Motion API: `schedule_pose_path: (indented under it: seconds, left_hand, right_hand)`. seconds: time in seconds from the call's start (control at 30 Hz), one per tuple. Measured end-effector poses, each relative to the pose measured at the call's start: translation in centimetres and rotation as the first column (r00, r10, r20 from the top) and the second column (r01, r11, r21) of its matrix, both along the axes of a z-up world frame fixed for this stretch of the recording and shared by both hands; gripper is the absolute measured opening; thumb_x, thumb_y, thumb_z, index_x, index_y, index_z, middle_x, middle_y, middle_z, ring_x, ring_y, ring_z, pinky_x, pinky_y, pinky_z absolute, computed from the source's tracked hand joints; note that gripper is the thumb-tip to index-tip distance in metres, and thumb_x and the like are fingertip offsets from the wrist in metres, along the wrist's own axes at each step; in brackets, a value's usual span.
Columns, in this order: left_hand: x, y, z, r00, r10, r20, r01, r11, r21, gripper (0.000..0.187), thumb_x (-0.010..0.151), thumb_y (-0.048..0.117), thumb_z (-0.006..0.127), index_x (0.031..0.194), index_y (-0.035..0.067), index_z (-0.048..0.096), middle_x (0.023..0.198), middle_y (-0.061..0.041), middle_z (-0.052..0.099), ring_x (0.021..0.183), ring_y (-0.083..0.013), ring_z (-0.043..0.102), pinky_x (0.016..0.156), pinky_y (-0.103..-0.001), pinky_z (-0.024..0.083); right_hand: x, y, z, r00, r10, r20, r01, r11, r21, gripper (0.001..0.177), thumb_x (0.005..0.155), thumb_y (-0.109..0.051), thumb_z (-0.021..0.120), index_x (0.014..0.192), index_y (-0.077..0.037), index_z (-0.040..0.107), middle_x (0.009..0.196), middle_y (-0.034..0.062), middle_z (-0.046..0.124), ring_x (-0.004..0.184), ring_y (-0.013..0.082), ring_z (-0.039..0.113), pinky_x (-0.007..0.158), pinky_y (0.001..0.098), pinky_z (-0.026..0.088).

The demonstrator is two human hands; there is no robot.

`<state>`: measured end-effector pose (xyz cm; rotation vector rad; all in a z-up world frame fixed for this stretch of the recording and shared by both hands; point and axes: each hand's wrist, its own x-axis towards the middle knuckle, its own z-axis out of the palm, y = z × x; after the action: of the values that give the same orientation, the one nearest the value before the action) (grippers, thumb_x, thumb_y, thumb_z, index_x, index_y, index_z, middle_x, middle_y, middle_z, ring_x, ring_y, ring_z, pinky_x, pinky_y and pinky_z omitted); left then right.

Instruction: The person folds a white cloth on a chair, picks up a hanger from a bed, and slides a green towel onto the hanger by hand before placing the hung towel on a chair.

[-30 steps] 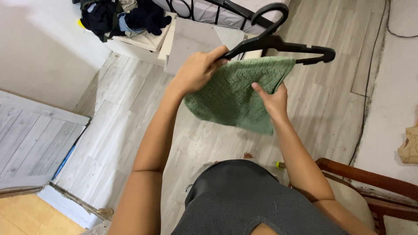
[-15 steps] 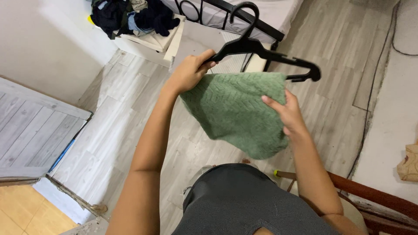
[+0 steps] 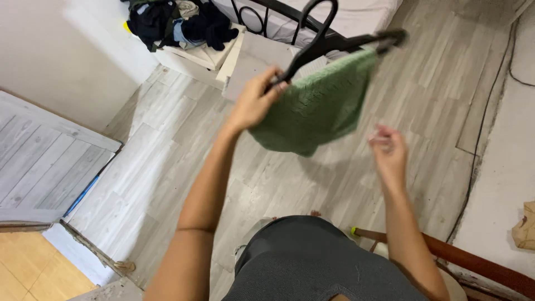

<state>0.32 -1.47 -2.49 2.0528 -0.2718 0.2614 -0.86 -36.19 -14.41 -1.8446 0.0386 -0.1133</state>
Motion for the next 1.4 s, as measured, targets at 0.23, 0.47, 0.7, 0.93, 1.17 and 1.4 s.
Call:
schedule_pose_path:
  seconds: [0.23,0.47,0.7,0.93,1.17,1.4]
  left_hand:
    - [2.4,-7.9,-9.4,0.979,0.026,-0.204,-0.192,0.463,-0.865,0.036,0.103,0.023,0.062,0.134,0.01,0.047,0.094,-0.003,0.06,0.084,-0.0139,0.056,0.078,-0.03,0.046]
    - [1.8,-11.9,-10.3,0.999,-0.038,0.016,0.037,0.639,-0.768,0.068,0.099,0.015,0.069,0.151,0.014,0.025,0.139,-0.004,0.053,0.132,-0.0154,0.052,0.115,-0.035,0.041]
    - [-0.9,-3.6,-12.1,0.746,0.664,0.046,-0.582,0.683,-0.441,0.054,0.094,0.029,0.079,0.139,0.007,0.058,0.129,-0.013,0.065,0.114,-0.0226,0.064,0.097,-0.036,0.054]
    - [-0.8,1.9,-14.4,0.812,0.578,0.088,-0.475,0.74,-0.475,0.082,0.099,0.041,0.072,0.159,0.005,0.03,0.158,-0.015,0.042,0.148,-0.0274,0.039,0.117,-0.044,0.029]
    - [1.7,-1.4,-14.7,0.926,0.342,-0.158,-0.364,0.701,-0.614,0.061,0.096,0.047,0.069,0.138,0.003,0.06,0.129,-0.008,0.064,0.12,-0.0171,0.058,0.106,-0.031,0.042]
    - [-1.1,-8.3,-17.1,0.891,0.336,-0.306,-0.451,0.581,-0.677,0.049,0.098,0.04,0.068,0.129,0.003,0.062,0.11,-0.004,0.066,0.099,-0.0127,0.06,0.087,-0.027,0.051]
  right_hand:
    - [-5.1,7.9,3.5,0.909,0.341,0.24,-0.343,0.939,-0.034,0.042,0.103,-0.033,0.061,0.134,-0.006,0.063,0.126,0.0118,0.06,0.115,0.0219,0.061,0.091,0.0338,0.051]
    - [-0.5,8.2,4.9,0.958,0.153,0.243,-0.102,0.972,-0.212,0.024,0.099,-0.017,0.07,0.117,-0.003,0.063,0.092,0.0093,0.063,0.084,0.0172,0.065,0.075,0.0305,0.051]
    - [2.9,4.0,4.3,0.912,0.146,0.385,-0.136,0.989,-0.054,0.018,0.102,-0.011,0.076,0.098,-0.002,0.06,0.081,-0.0015,0.056,0.071,0.0081,0.049,0.063,0.0241,0.039]
    - [5.0,-3.6,4.1,0.857,0.306,0.414,-0.413,0.889,0.198,0.017,0.103,-0.009,0.075,0.1,-0.007,0.058,0.089,-0.0034,0.055,0.078,0.0062,0.046,0.071,0.0225,0.038]
    - [7.2,-7.9,0.2,0.884,0.3,0.358,-0.412,0.862,0.296,0.015,0.105,-0.014,0.071,0.103,-0.008,0.057,0.104,-0.0029,0.057,0.091,0.0065,0.05,0.085,0.0201,0.04]
    - [5.2,-9.7,-3.6,0.883,0.453,0.124,-0.459,0.889,0.015,0.024,0.096,-0.027,0.071,0.097,-0.005,0.06,0.113,-0.003,0.064,0.077,0.0092,0.052,0.068,0.0248,0.046]
